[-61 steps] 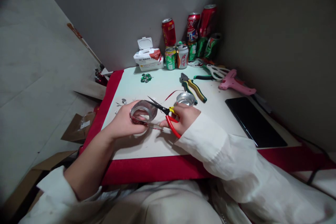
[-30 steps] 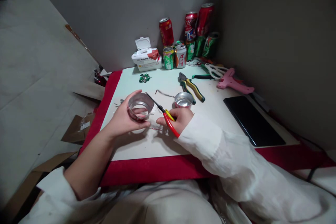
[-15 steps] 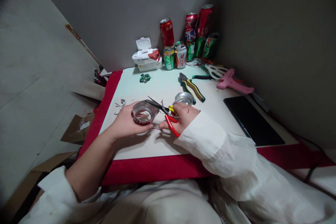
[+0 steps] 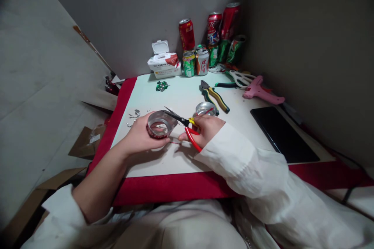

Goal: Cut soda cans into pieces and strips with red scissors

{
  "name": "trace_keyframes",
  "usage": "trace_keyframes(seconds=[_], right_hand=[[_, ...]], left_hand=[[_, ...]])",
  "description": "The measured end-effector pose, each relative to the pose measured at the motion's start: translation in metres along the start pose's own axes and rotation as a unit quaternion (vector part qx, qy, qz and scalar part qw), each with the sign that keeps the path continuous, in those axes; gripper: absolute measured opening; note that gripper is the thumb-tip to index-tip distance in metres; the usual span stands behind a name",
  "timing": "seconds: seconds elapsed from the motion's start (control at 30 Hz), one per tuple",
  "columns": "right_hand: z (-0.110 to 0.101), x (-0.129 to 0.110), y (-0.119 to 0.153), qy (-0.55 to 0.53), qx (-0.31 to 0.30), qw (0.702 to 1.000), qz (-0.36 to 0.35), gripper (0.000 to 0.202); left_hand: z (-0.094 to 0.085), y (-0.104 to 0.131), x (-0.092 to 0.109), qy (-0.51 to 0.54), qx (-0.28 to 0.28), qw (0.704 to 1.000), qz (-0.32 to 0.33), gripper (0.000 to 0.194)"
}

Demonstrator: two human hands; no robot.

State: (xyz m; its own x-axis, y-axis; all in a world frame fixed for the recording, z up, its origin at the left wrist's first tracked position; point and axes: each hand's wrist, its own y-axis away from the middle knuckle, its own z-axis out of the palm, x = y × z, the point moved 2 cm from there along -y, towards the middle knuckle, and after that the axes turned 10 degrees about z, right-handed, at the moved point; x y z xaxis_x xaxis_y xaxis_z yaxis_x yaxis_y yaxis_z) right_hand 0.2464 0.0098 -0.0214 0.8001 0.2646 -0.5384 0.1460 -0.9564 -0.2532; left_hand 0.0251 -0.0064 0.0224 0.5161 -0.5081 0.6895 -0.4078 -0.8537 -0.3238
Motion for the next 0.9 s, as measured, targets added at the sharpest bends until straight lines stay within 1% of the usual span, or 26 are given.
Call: trace_keyframes(seconds=[0.1, 0.23, 0.37, 0.53, 0.67, 0.77, 0.83, 0.9], right_hand=[[-0.001, 0.000, 0.000, 0.007, -0.008, 1.000, -0.009, 0.057], [-0.001, 0.001, -0.001, 0.001, -0.012, 1.000, -0.006, 0.056], [-0.002, 0.002, -0.002, 0.005, -0.029, 1.000, -0.004, 0.056], [-0.002, 0.005, -0.002, -0.004, -0.032, 0.999, -0.021, 0.058], [0.001, 0.008, -0.003, -0.012, -0.035, 0.999, -0.024, 0.059], [0.003, 0.008, -0.002, -0.023, -0.051, 0.998, -0.024, 0.053], [0.003, 0.008, -0.001, -0.031, -0.060, 0.998, -0.021, 0.049], [0.001, 0.006, 0.000, -0.034, -0.051, 0.998, -0.019, 0.050]], left_hand=[[-0.001, 0.000, -0.001, 0.004, -0.005, 1.000, -0.001, 0.046], [-0.002, 0.000, -0.003, 0.014, -0.015, 1.000, -0.004, 0.048], [-0.003, 0.000, -0.005, 0.032, -0.028, 0.999, -0.010, 0.051], [-0.005, 0.001, -0.006, 0.049, -0.042, 0.998, -0.019, 0.054], [-0.009, 0.001, -0.007, 0.064, -0.079, 0.995, -0.015, 0.047], [-0.014, 0.001, -0.008, 0.085, -0.115, 0.990, -0.006, 0.043], [-0.016, 0.001, -0.008, 0.092, -0.128, 0.988, -0.003, 0.045], [-0.018, 0.001, -0.008, 0.095, -0.120, 0.988, 0.001, 0.054]])
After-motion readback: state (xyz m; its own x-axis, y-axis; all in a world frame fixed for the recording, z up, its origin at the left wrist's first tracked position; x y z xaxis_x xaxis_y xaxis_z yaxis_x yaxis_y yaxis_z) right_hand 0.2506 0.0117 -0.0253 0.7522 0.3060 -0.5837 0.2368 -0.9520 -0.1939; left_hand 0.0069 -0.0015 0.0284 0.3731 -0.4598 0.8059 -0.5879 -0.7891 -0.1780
